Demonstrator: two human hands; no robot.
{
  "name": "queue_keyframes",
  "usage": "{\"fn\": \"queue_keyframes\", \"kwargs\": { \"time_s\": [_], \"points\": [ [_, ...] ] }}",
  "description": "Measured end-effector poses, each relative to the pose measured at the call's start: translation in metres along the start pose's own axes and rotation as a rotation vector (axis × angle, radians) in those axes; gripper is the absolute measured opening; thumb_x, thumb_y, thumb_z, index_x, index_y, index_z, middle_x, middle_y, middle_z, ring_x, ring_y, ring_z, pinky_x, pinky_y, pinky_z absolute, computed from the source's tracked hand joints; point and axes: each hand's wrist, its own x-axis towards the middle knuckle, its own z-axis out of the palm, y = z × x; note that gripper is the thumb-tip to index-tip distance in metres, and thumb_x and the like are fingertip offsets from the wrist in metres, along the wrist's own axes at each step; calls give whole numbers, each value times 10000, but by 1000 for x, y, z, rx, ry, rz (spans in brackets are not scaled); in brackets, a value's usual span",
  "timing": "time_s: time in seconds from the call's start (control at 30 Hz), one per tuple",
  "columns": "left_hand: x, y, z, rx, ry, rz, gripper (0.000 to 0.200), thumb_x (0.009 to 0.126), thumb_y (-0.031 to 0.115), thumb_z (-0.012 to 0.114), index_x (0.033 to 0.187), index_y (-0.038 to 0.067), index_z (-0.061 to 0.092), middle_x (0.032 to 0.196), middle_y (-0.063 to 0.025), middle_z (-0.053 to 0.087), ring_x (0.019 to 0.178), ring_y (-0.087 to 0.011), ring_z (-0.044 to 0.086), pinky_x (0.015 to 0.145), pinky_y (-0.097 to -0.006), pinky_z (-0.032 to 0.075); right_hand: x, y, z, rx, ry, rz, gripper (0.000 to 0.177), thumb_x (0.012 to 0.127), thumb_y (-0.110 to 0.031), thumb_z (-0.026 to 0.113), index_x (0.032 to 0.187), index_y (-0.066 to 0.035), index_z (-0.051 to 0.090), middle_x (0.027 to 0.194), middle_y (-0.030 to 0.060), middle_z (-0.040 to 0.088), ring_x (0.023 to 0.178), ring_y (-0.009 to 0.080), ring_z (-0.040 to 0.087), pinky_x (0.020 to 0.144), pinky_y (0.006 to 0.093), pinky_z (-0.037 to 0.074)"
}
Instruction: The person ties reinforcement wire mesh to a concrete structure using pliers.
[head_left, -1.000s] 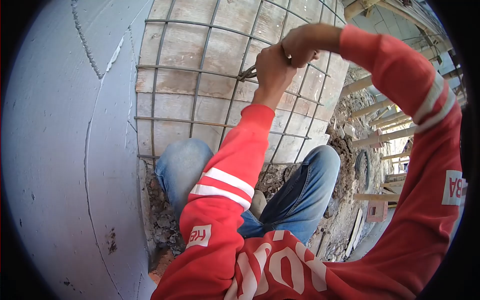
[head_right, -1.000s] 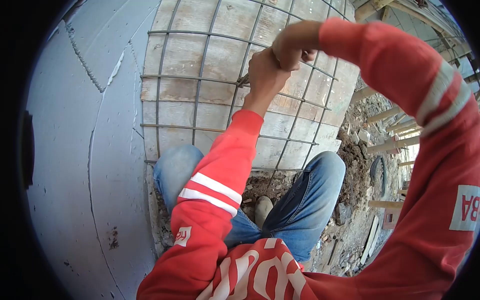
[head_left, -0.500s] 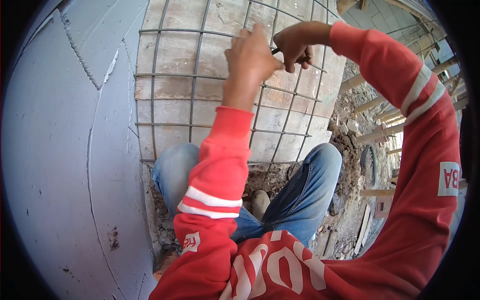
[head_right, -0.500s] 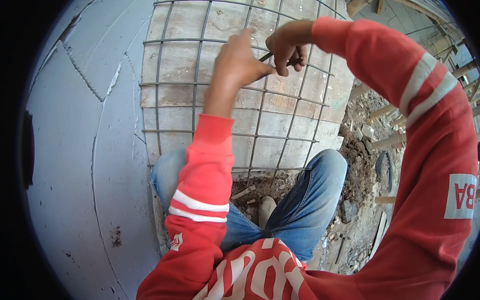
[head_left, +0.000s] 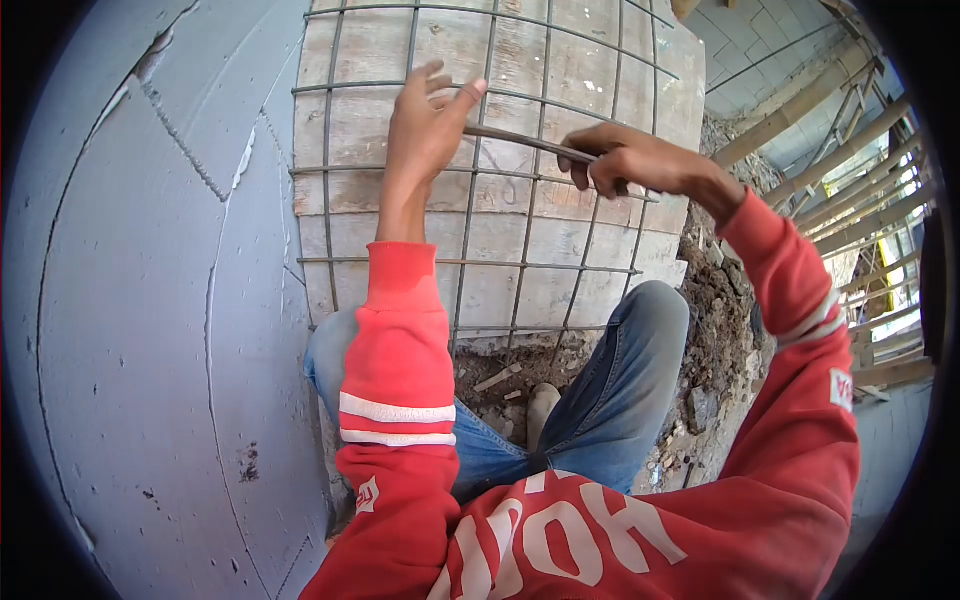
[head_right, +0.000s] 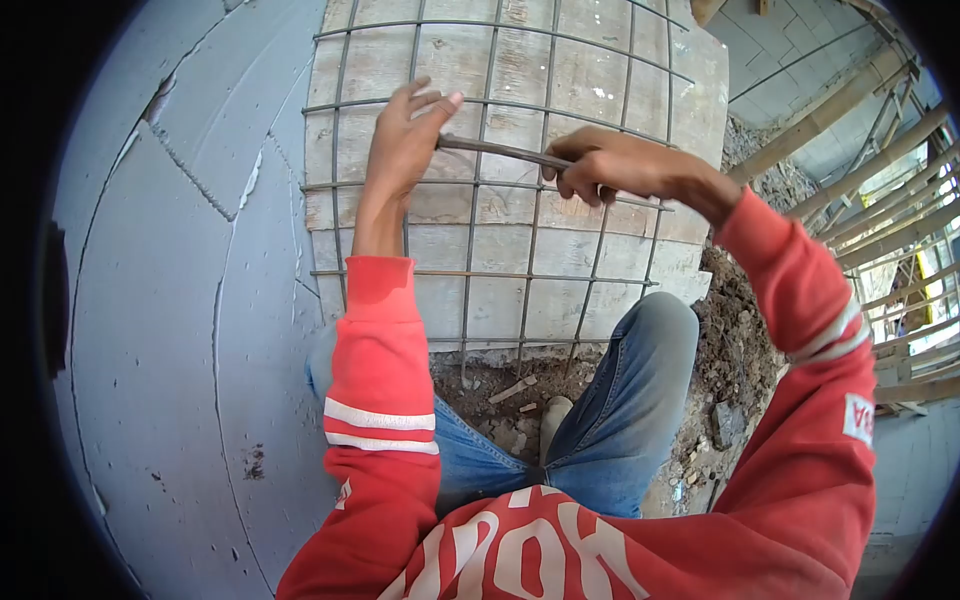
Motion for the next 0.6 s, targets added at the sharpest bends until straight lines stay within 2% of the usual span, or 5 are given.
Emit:
{"fn": "queue_keyframes", "kwargs": {
  "time_s": [0.23,0.37,0.43,0.5,0.6],
  "points": [
    [-18,31,9,-466,-597,-118,505,985,465,606,1246,35,657,1043,-112,722,820,-151,689,702,-239,484,-50,66,50,775,75,-304,385,724,-94,548,1092,18,559,716,15,477,584,104,468,519,250,383],
    [-31,33,37,-261,-579,-201,401,958,331,693,1158,-16,686,977,-123,727,743,-86,635,571,-185,458,-41,94,83,530,405,-141,185,878,-167,689,945,-52,561,673,-34,444,534,55,425,472,239,324],
    [-31,20,47,-107,-603,-213,366,959,276,693,1124,-51,689,918,-106,729,710,-64,596,568,-183,439,-36,106,91,502,458,-147,182,882,-179,653,921,-21,570,663,21,511,564,128,509,513,317,393],
    [-38,20,55,-67,-543,-205,345,961,249,684,1088,-71,692,806,-50,690,659,-53,540,541,-185,388,-30,115,89,-120,651,-318,226,858,-186,629,924,25,578,691,102,584,657,242,593,616,418,447],
    [-45,37,55,-82,-569,-249,326,959,239,677,1055,-72,694,678,27,557,586,-43,434,518,-203,316,-27,128,83,11,558,-235,311,849,-172,542,1061,40,623,778,166,640,757,318,623,743,453,474]
  ]
}}
